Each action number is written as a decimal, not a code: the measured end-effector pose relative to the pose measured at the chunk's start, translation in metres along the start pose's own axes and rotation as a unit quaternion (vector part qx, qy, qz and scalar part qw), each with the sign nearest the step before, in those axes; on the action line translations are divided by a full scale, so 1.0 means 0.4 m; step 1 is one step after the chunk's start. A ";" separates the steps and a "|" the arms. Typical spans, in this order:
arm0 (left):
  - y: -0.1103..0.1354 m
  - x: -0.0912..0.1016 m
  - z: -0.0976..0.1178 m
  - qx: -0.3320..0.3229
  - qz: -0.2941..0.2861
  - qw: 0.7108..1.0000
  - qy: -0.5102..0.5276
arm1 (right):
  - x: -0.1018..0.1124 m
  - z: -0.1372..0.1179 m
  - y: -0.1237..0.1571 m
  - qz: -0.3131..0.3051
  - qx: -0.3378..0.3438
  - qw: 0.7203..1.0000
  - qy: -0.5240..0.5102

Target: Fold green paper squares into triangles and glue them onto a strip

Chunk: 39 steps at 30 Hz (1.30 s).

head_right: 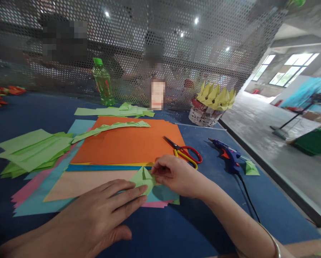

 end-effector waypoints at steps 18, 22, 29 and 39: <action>0.003 -0.005 -0.008 0.026 0.001 1.000 0.011 | -0.053 -0.035 0.047 0.154 0.160 0.959 0.177; 0.005 -0.004 -0.004 0.054 -0.006 0.998 0.027 | -0.055 -0.037 0.058 0.155 0.216 0.943 0.201; -0.005 0.004 -0.001 0.055 -0.014 0.998 0.038 | -0.059 -0.038 0.057 0.165 0.230 0.939 0.196; 0.001 -0.001 0.003 0.039 0.008 0.999 0.022 | -0.061 -0.037 0.053 0.133 0.276 0.923 0.234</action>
Point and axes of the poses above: each hand's wrist, its own y-axis away from the middle knuckle, its own x-axis out of the back of the hand, z = x × y, the point moved 2 cm from there along -y, towards the middle knuckle, and after that the axes turned 13 degrees about z, right-handed, at the moved point
